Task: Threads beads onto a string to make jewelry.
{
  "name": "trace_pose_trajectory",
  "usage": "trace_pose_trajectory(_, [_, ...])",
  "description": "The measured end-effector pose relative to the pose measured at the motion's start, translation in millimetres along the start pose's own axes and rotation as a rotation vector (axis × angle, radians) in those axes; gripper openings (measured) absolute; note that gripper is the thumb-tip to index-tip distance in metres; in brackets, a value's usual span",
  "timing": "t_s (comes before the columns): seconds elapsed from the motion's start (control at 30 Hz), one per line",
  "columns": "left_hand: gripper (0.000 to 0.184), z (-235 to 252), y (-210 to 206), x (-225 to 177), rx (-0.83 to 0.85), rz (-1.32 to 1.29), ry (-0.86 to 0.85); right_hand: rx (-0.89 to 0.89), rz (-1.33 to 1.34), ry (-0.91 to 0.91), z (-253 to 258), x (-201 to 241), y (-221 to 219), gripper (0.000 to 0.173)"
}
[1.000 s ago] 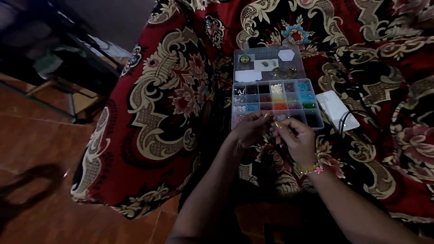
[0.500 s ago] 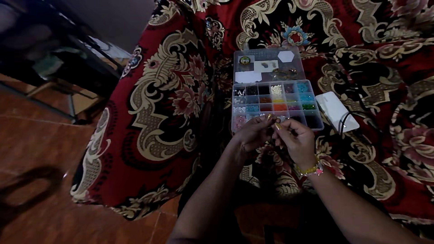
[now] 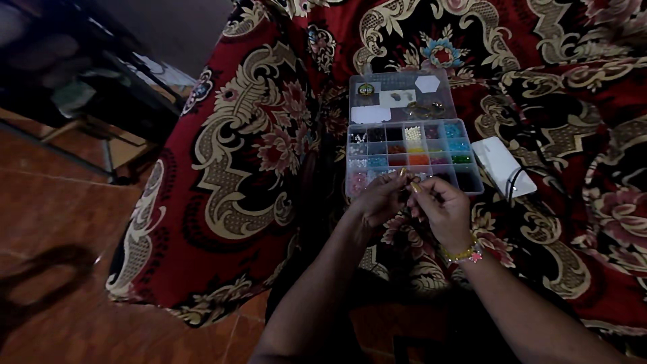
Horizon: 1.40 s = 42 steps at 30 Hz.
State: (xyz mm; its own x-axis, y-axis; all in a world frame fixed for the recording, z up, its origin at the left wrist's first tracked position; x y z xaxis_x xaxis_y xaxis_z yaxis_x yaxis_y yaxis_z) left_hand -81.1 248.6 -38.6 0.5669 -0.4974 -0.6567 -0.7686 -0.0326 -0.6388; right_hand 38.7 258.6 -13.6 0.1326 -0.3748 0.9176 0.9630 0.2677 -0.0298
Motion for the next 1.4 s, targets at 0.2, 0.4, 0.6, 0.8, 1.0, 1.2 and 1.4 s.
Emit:
trace_pose_trajectory(0.2, [0.029,0.6,-4.7,3.8,-0.059,-0.05,0.007,-0.013,-0.057,-0.019,0.9,-1.6,2.1,0.013])
trace_pose_trajectory(0.4, [0.027,1.7,-3.2,5.9,-0.056,-0.082,0.011,-0.021,-0.059,-0.019,0.9,-2.2,1.6,0.014])
trace_pose_trajectory(0.6, [0.028,1.5,-3.5,5.9,-0.052,-0.087,0.014,-0.02,-0.048,-0.017,0.7,-3.7,1.7,0.012])
trace_pose_trajectory(0.8, [0.027,1.7,-3.6,5.8,-0.06,-0.08,0.004,-0.017,-0.066,-0.024,1.2,-3.9,1.4,0.012])
trace_pose_trajectory(1.0, [0.026,1.1,-3.8,4.3,-0.066,-0.056,-0.013,-0.022,-0.07,-0.031,1.1,-4.6,1.2,0.013])
trace_pose_trajectory(1.2, [0.023,0.1,-4.2,-0.1,-0.112,0.043,-0.073,-0.022,-0.054,-0.042,0.9,-5.1,1.3,0.013])
trace_pose_trajectory(1.4, [0.025,-0.4,-4.2,1.4,-0.131,-0.016,-0.059,-0.025,-0.056,-0.048,0.8,-3.8,1.7,0.013])
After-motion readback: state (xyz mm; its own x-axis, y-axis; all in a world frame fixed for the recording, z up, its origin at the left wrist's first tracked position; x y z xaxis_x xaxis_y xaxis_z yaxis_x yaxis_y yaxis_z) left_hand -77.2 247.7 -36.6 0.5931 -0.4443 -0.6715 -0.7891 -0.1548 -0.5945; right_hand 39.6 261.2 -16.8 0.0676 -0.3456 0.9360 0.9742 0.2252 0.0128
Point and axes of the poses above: each hand's wrist, its own z-axis towards the middle knuckle, its own y-axis out of the back of the hand, x = y × z, the point moved 7 cm from there along z, towards the middle knuckle, and after that the axes turned 7 degrees about y, right-handed, at the moved point
